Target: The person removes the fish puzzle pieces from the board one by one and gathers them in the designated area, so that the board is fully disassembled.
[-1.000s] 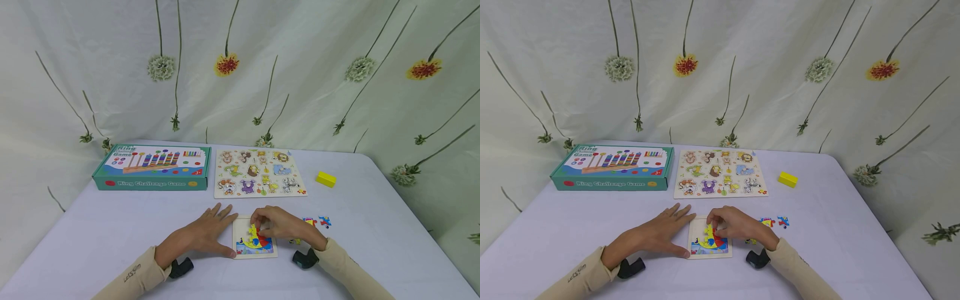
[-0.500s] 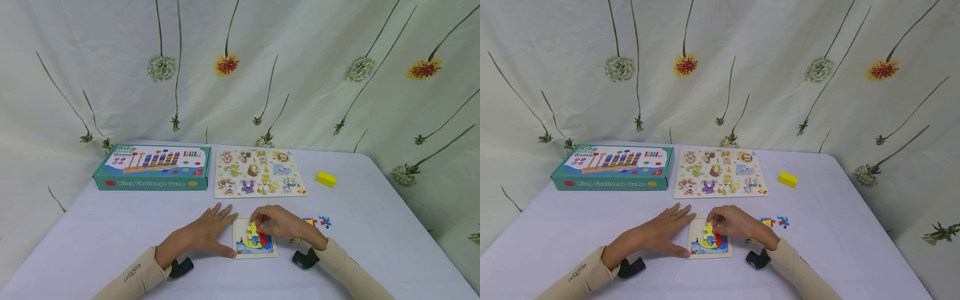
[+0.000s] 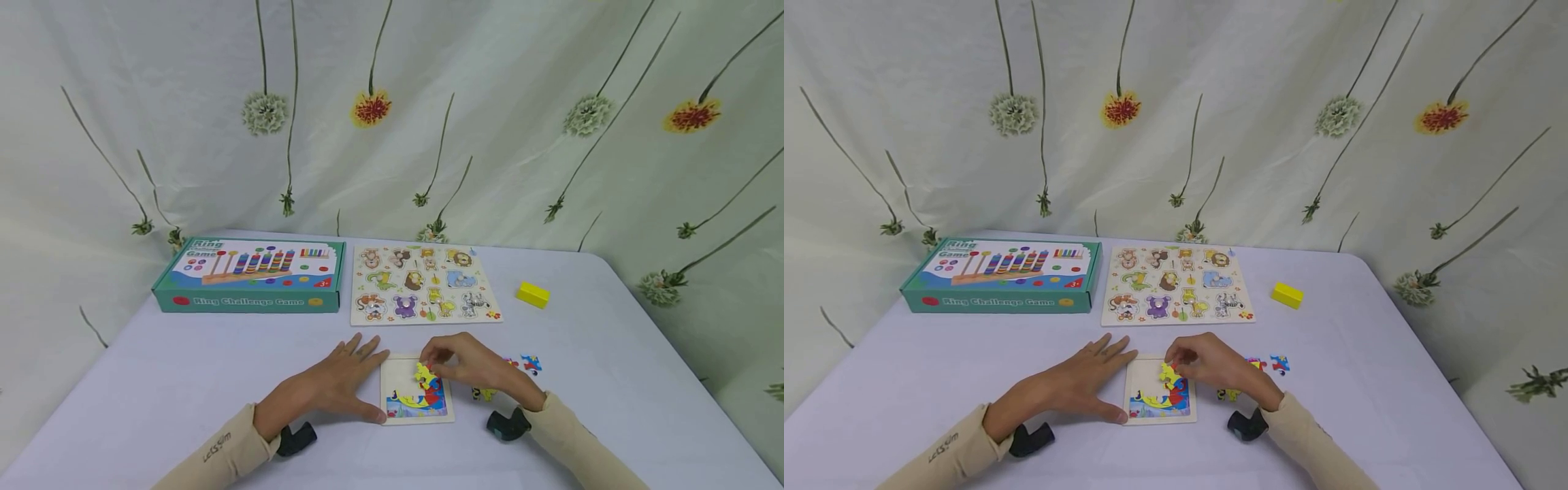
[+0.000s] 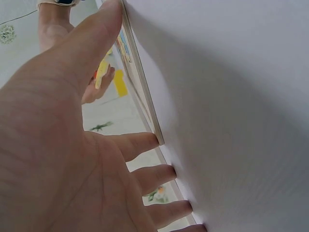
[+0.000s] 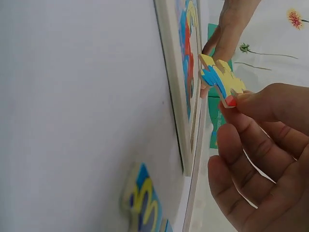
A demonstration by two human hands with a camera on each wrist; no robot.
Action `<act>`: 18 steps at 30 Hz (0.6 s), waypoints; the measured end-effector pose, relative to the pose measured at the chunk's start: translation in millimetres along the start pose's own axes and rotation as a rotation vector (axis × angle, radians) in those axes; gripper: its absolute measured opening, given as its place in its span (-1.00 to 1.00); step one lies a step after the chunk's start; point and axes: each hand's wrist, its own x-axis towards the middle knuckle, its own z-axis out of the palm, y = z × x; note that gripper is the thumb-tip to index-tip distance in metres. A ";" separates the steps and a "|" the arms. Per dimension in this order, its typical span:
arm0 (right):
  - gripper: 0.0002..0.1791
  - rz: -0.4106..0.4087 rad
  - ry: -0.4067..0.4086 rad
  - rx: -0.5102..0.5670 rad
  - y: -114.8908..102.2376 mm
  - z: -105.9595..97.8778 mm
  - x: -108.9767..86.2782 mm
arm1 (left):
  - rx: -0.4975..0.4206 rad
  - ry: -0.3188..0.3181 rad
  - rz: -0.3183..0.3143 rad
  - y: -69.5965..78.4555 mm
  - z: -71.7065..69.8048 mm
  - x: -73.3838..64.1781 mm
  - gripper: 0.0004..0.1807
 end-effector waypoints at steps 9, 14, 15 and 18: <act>-0.92 0.001 0.071 0.073 12.1 -13.1 -18.9 | 0.002 0.007 0.001 1.1 1.2 0.3 0.11; -0.92 0.051 0.099 0.085 18.7 -22.5 -34.8 | 0.002 0.000 0.005 1.1 -0.1 -0.8 0.12; -0.91 0.060 0.101 0.086 20.2 -24.4 -38.2 | 0.003 -0.001 0.006 0.7 -0.5 -0.9 0.12; -0.91 0.113 0.104 0.084 24.3 -29.6 -48.2 | 0.004 -0.002 0.010 -0.5 -0.4 -0.5 0.12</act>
